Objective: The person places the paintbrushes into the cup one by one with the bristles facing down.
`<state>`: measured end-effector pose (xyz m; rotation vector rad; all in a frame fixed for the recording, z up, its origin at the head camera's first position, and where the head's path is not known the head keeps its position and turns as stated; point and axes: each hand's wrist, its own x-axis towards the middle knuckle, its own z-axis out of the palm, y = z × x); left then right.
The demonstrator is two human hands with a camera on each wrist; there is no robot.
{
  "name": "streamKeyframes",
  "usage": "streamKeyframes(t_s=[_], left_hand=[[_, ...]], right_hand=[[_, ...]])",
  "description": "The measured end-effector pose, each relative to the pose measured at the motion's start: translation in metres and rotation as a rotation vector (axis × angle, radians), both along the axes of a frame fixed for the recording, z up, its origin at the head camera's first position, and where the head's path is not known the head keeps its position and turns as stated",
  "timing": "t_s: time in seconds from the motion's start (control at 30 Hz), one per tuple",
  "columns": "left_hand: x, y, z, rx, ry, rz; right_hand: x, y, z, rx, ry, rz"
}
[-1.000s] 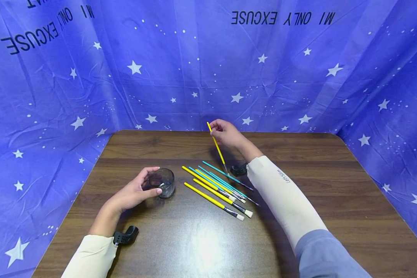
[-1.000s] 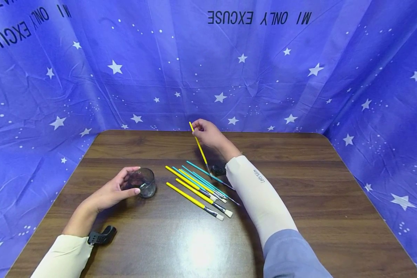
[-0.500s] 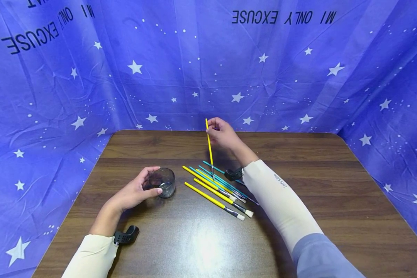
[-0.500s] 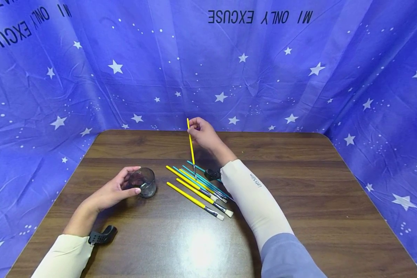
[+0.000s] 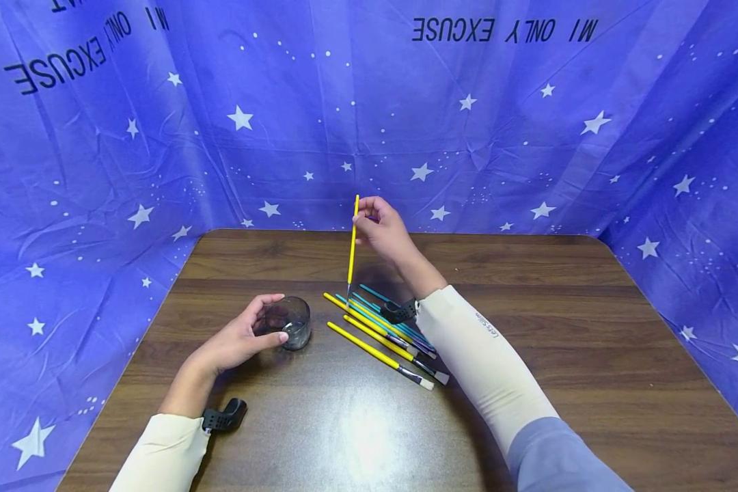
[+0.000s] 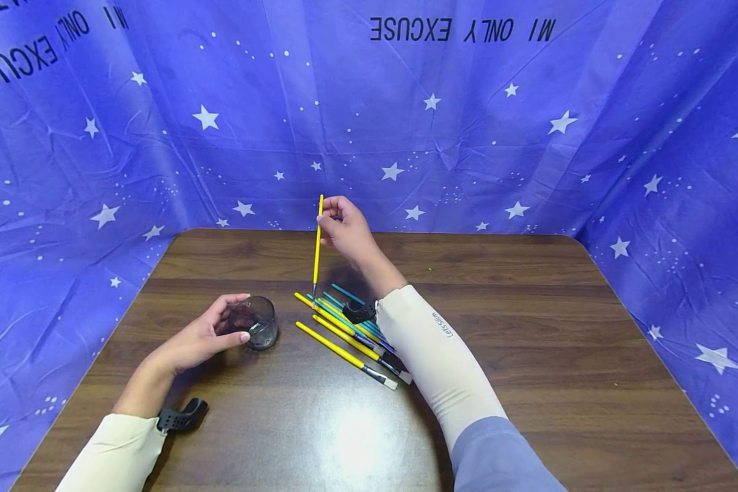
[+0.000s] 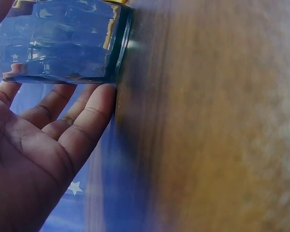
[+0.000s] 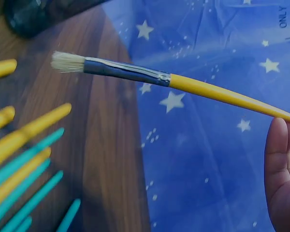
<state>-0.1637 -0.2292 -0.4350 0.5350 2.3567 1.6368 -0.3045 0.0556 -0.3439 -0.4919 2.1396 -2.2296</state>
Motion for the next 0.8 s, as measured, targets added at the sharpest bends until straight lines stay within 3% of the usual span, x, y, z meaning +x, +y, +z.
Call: streamKeyframes(t_s=[0.43, 0.63, 0.8], left_hand=[[0.001, 0.000, 0.001, -0.005, 0.025, -0.003], [0.002, 0.001, 0.002, 0.021, 0.013, -0.008], [0.002, 0.000, 0.002, 0.022, 0.005, -0.005]], right_hand=[[0.018, -0.032, 0.022, -0.142, 0.012, 0.032], [0.027, -0.047, 0.025, -0.157, 0.017, 0.052], [0.036, -0.061, 0.018, -0.165, 0.022, 0.074]])
